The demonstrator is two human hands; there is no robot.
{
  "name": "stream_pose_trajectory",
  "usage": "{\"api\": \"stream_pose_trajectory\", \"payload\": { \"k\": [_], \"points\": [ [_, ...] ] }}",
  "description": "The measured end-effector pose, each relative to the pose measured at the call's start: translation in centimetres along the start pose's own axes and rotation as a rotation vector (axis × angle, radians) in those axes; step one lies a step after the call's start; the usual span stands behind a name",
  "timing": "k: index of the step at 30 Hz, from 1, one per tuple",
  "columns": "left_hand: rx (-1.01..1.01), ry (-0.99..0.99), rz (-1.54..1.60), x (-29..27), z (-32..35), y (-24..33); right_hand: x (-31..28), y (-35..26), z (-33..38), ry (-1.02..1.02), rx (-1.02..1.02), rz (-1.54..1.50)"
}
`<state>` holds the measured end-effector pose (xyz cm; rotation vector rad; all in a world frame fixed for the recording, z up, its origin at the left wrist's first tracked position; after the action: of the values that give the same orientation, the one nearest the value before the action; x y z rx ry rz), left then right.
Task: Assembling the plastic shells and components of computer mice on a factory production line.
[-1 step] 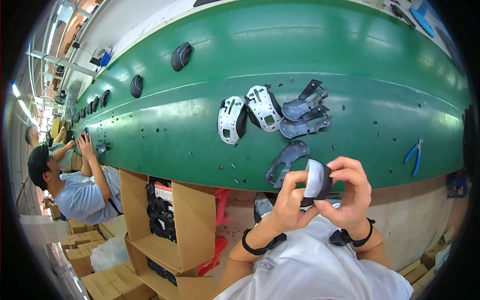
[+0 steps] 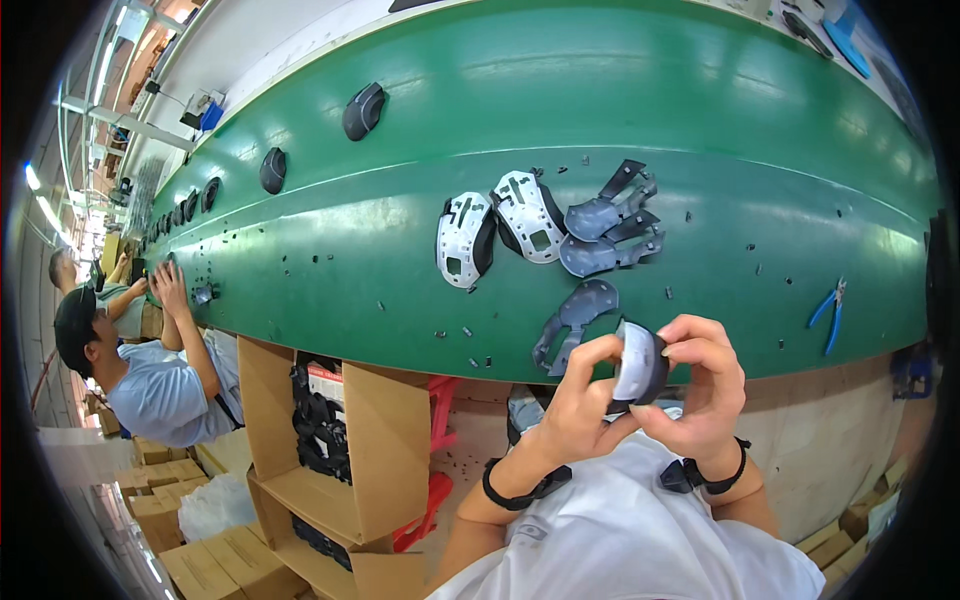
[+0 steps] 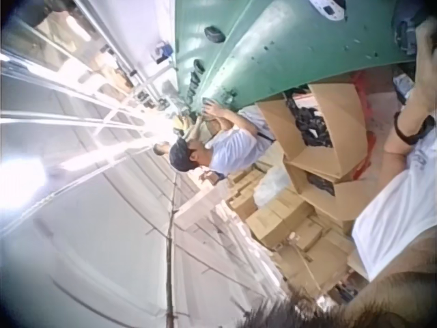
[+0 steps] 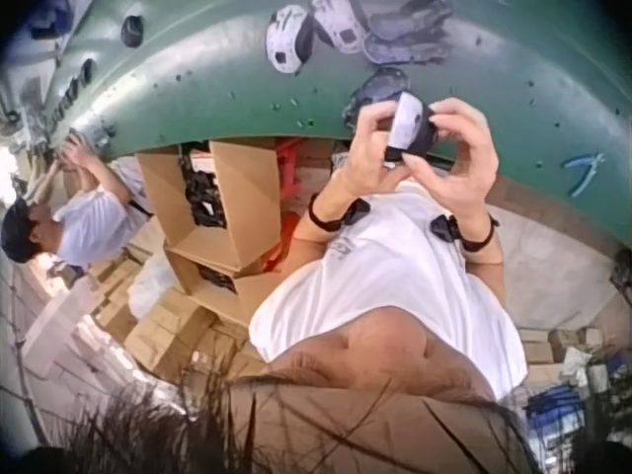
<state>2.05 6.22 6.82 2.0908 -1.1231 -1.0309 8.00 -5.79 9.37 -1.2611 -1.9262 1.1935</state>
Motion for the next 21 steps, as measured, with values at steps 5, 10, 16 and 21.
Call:
{"api": "stream_pose_trajectory", "payload": {
  "k": [5, 10, 16, 21],
  "points": [
    [-0.011, -0.147, 0.119, -0.2, -0.3, -0.3, -0.2, 0.6, 0.2, -0.060, 0.004, -0.037],
    [-0.435, -0.011, 0.295, -0.4, 1.3, -2.0, 0.6, -1.2, 0.3, -0.041, -0.090, 0.165],
    [-0.474, 0.120, 0.305, -1.1, 1.5, -2.8, -1.5, 0.8, 0.5, 0.140, 0.069, -0.059],
    [-0.102, 0.042, 0.011, -0.4, -0.5, 0.2, -0.6, 0.6, 0.0, 0.059, -0.011, 0.006]
  ]
}}
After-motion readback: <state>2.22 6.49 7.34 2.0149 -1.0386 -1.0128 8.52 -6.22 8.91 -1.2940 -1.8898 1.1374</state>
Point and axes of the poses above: each hand's wrist, its own z-axis away from the middle knuckle, its own x-axis out of the palm, y = z × x, the point moved 8 cm from there along -z, towards the middle knuckle, and after that the axes turned 11 degrees about -z, right-handed, at the moved point
